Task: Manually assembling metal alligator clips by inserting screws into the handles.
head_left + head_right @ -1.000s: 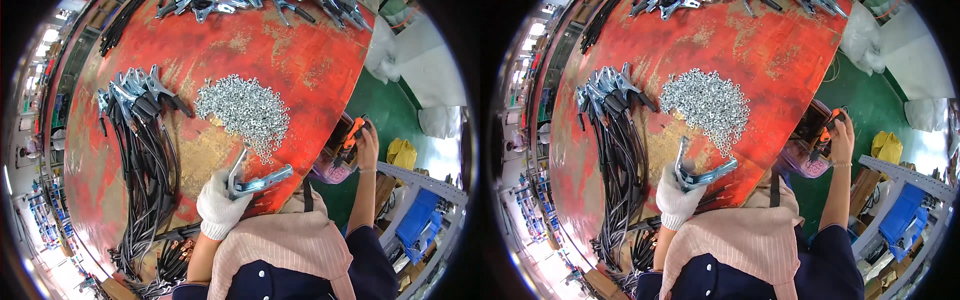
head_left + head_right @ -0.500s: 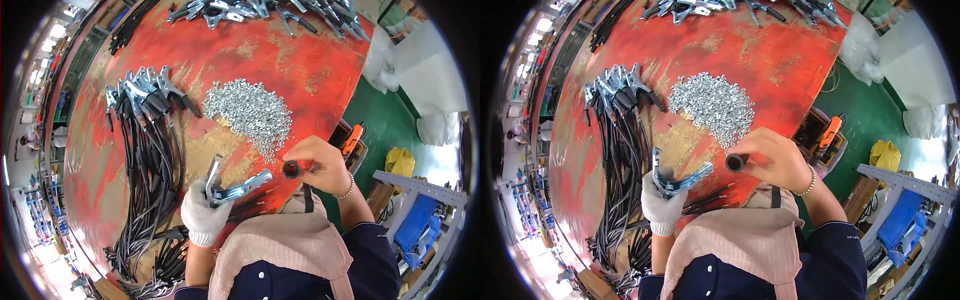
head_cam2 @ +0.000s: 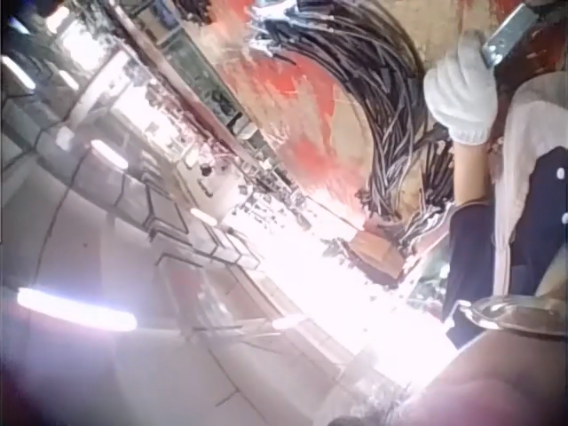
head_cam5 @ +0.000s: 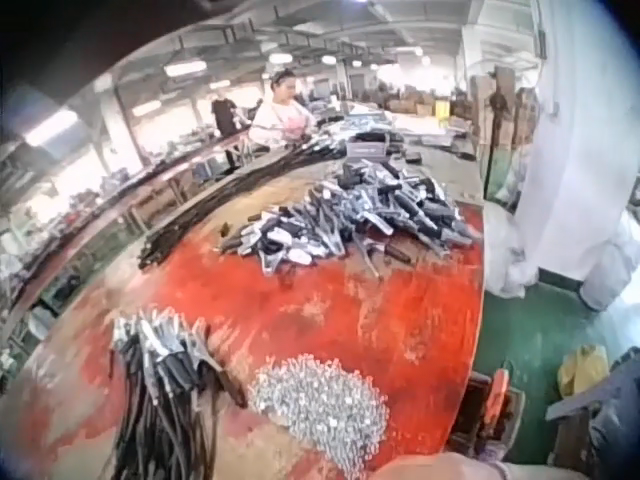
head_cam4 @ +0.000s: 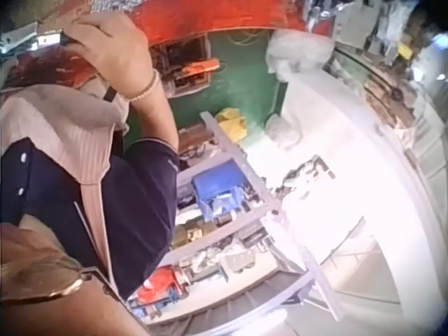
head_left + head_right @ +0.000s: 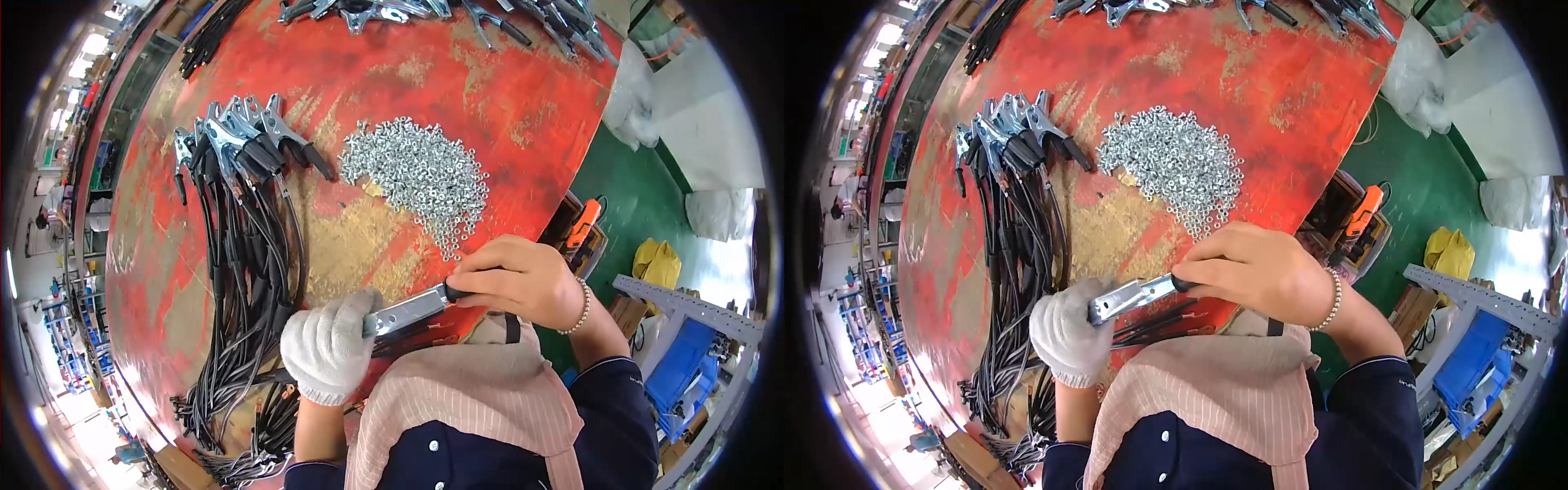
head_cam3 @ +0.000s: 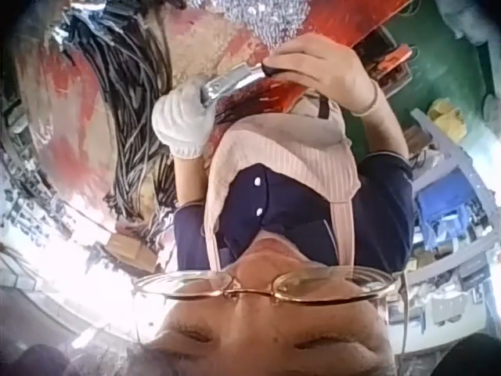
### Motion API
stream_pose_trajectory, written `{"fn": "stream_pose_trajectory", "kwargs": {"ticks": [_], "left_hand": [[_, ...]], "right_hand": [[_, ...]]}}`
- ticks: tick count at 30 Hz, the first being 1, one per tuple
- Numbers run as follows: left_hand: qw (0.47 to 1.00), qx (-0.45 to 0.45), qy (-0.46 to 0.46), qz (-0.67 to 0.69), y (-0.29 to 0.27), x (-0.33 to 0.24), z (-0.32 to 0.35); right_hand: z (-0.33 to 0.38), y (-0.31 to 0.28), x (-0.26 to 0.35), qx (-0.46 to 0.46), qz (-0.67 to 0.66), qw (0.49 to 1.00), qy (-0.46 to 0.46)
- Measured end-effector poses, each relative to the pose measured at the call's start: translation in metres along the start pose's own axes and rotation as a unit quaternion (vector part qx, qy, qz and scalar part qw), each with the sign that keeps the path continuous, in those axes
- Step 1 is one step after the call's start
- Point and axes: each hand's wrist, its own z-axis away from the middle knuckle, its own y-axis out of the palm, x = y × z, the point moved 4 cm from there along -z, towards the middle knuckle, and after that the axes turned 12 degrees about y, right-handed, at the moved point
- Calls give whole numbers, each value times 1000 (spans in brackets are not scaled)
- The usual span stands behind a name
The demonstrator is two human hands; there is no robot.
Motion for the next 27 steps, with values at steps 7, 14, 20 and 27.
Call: {"fn": "stream_pose_trajectory", "kwargs": {"ticks": [7,14,20,27], "left_hand": [[992,58,-51,100,1,-6,1],[993,68,-63,77,9,-8,1],[936,179,-261,153,42,14,-2],[897,202,-196,342,-5,15,-36]], "right_hand": [[-2,13,5,5,-65,998,-5],[0,24,1,37,-92,994,50],[-24,14,16,-101,160,982,-13],[-46,25,13,-65,235,969,-47]]}}
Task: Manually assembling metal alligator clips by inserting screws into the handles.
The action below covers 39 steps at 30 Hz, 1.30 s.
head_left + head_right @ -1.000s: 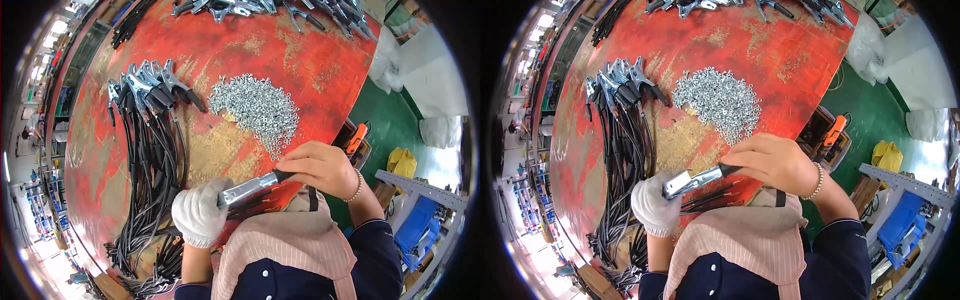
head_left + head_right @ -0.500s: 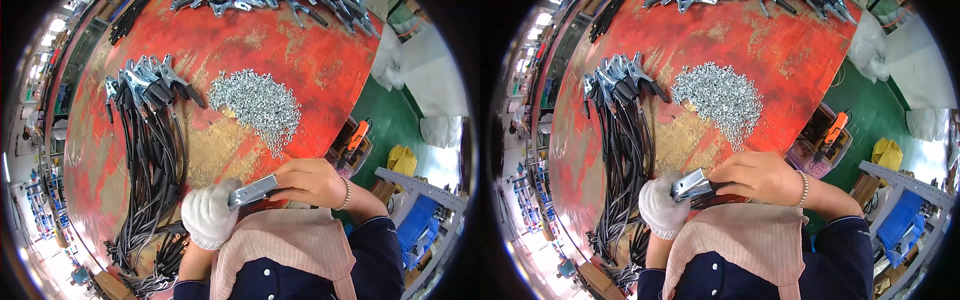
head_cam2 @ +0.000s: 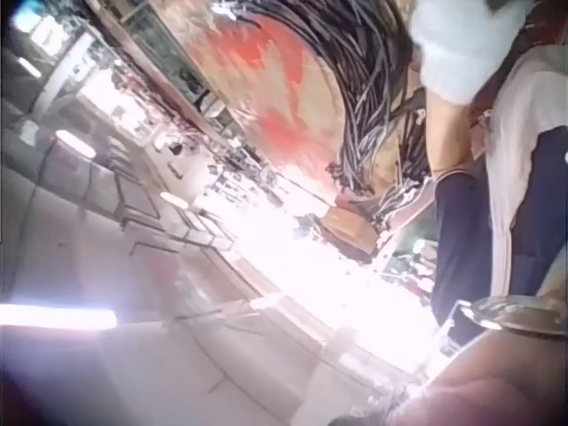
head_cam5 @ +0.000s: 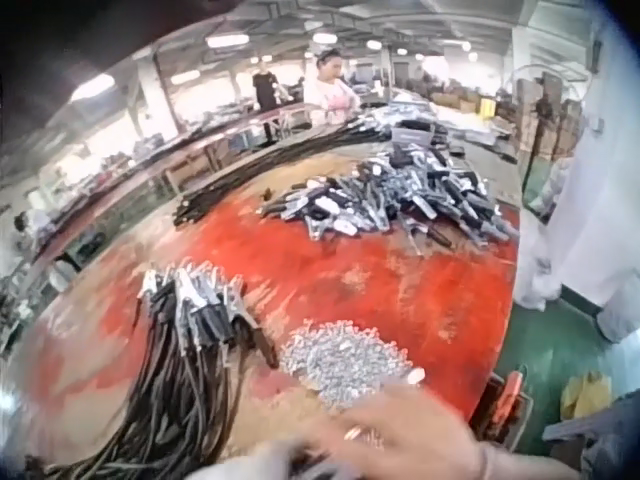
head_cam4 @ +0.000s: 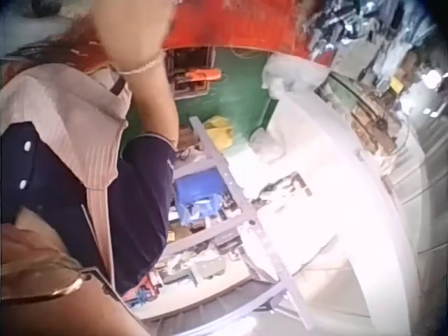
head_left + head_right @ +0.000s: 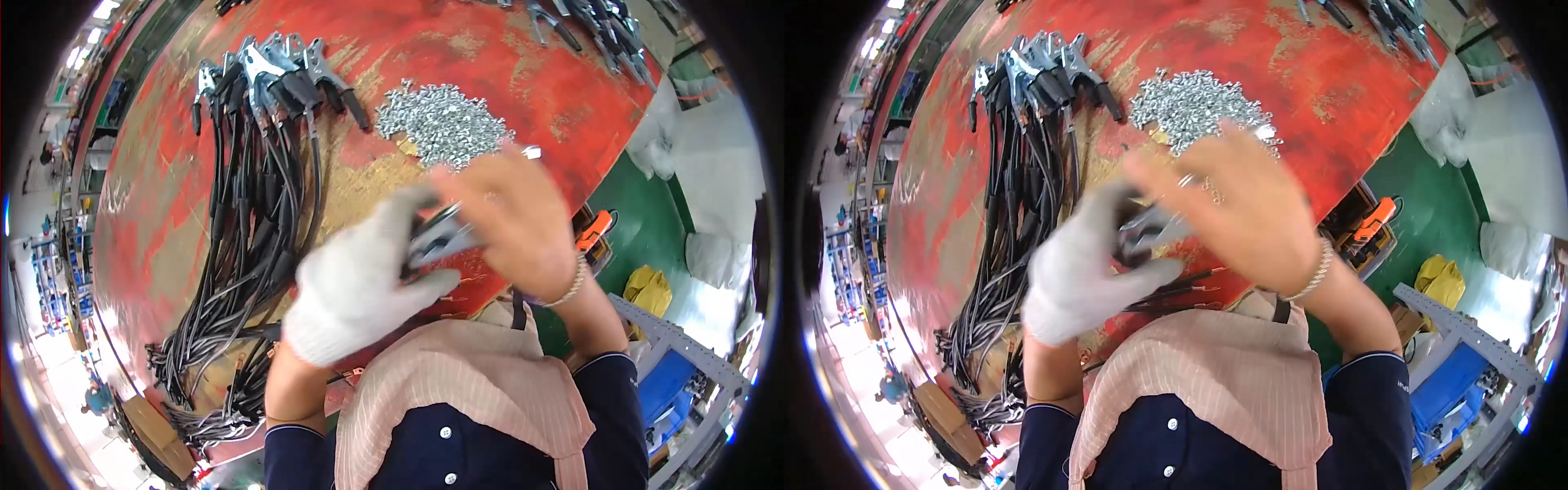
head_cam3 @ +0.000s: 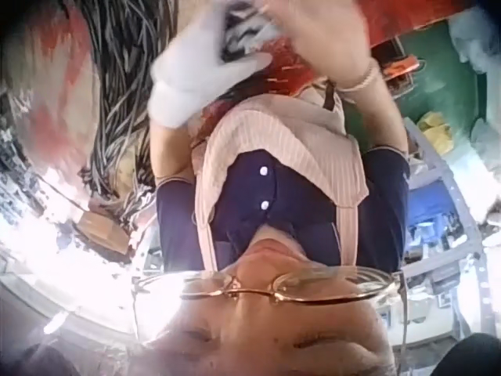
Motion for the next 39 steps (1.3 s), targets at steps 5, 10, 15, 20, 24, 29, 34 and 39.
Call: {"fn": "stream_pose_trajectory", "kwargs": {"ticks": [5,10,15,20,24,29,34,39], "left_hand": [[979,-193,-50,37,-45,61,62],[987,-50,-30,-153,-27,85,105],[963,52,159,-210,67,44,105],[945,1,142,-293,95,39,98],[924,-74,204,-316,78,42,97],[963,-190,99,-164,32,49,73],[966,-182,101,-150,32,57,41],[974,-112,31,-194,46,65,27]], "right_hand": [[39,-24,-59,-112,-552,775,287],[85,5,-93,-101,-821,464,317],[90,27,-92,-182,-792,441,381],[80,20,-95,-154,-812,459,325],[78,26,-89,-36,-872,446,200],[80,20,-91,-32,-892,406,198],[83,28,-90,-149,-820,451,318],[69,37,-72,-61,-824,505,250]]}}
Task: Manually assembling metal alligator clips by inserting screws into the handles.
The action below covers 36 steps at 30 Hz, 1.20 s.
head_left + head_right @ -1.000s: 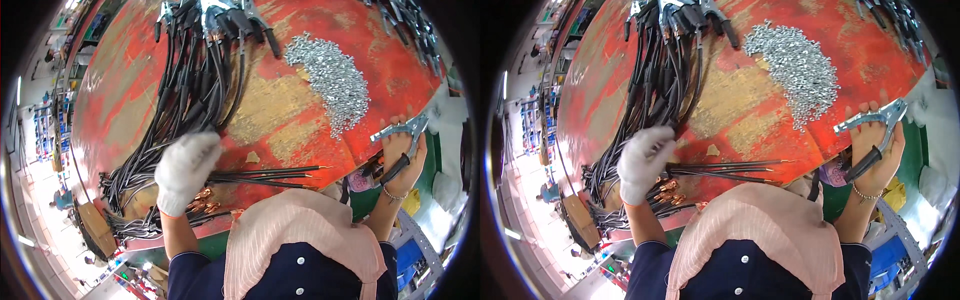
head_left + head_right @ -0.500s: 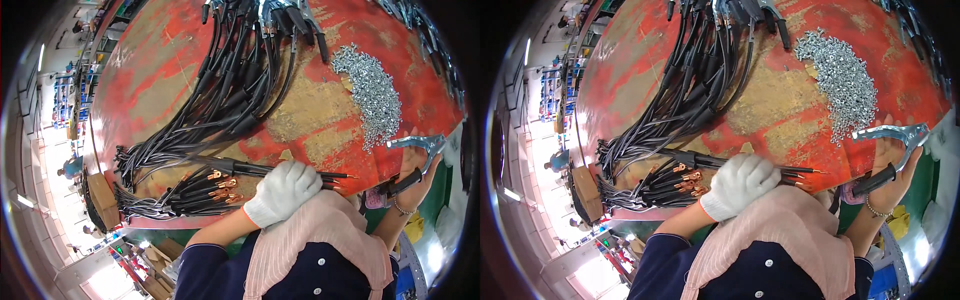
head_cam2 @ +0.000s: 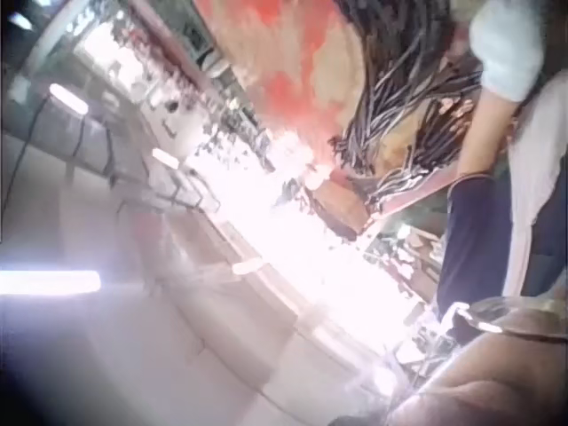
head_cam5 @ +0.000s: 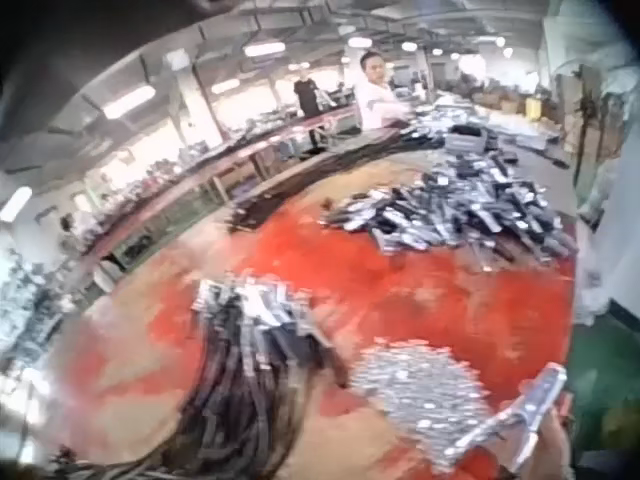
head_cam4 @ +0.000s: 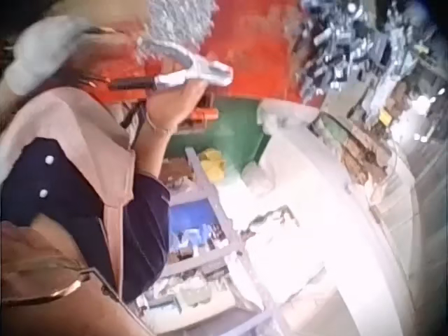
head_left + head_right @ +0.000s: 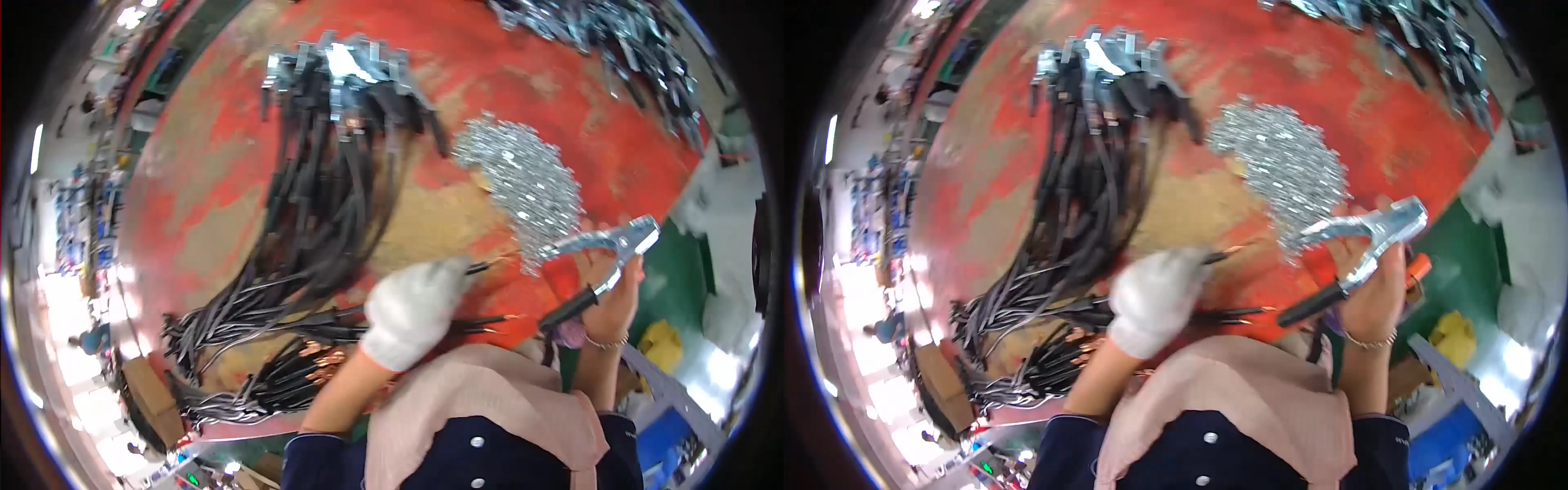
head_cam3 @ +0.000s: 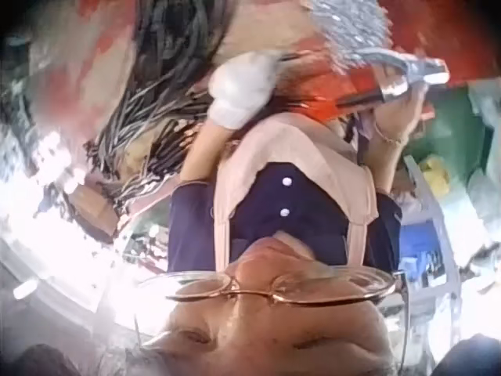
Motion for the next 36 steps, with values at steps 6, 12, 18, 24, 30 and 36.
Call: {"fn": "stream_pose_trajectory", "kwargs": {"ticks": [6,12,18,24,30,36], "left_hand": [[982,99,-148,60,27,8,-15],[934,-3,-153,324,9,7,8],[941,4,-153,301,3,5,-2],[923,19,-158,350,21,21,-13],[900,45,-211,380,16,-3,-15],[892,53,-229,386,23,-5,-11]], "right_hand": [[1,-52,-1,-403,-14,913,55],[-1,-59,-8,-135,63,989,26],[-9,-50,-20,-177,218,960,6],[-15,17,-42,-45,115,992,32],[2,44,-35,-86,117,989,18],[8,49,-34,-66,156,985,25]]}}
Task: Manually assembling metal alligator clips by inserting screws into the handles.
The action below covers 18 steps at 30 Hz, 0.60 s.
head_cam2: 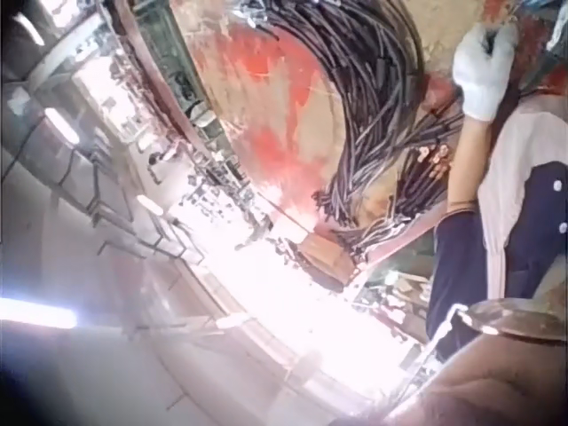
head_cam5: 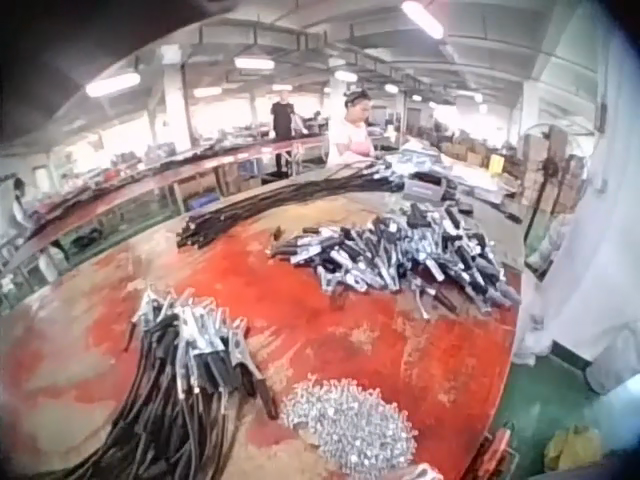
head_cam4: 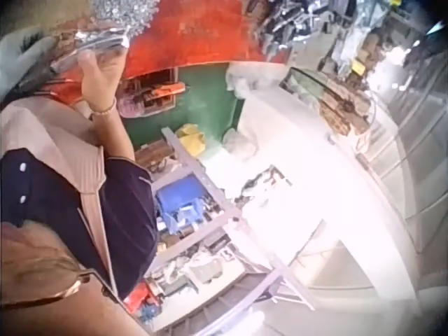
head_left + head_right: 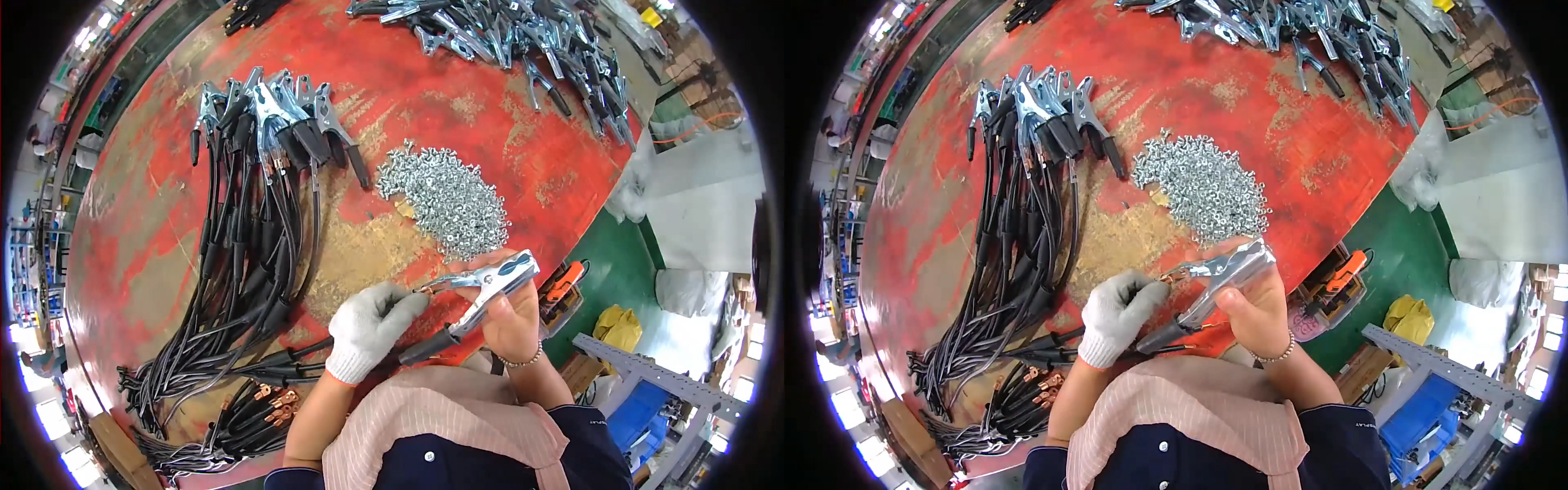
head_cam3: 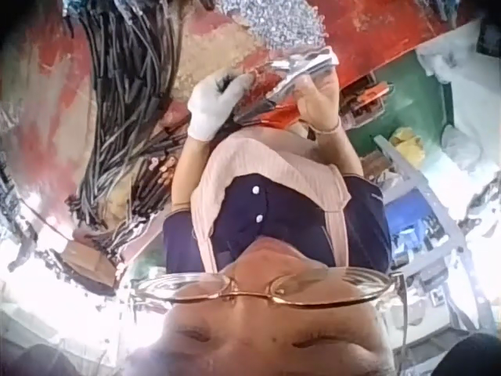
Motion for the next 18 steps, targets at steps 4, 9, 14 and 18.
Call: {"fn": "stream_pose_trajectory", "kwargs": {"ticks": [4,9,14,18], "left_hand": [[1000,-12,3,-13,-2,1,1],[1000,3,-4,-27,-3,-3,-7],[998,59,5,8,-18,7,-7],[995,59,72,23,-9,5,-8]], "right_hand": [[-1,4,-1,-18,-3,1000,13],[-6,-2,-2,-23,-11,1000,-10],[6,-18,-19,-84,325,942,-24],[-7,-28,-24,-90,131,987,-32]]}}
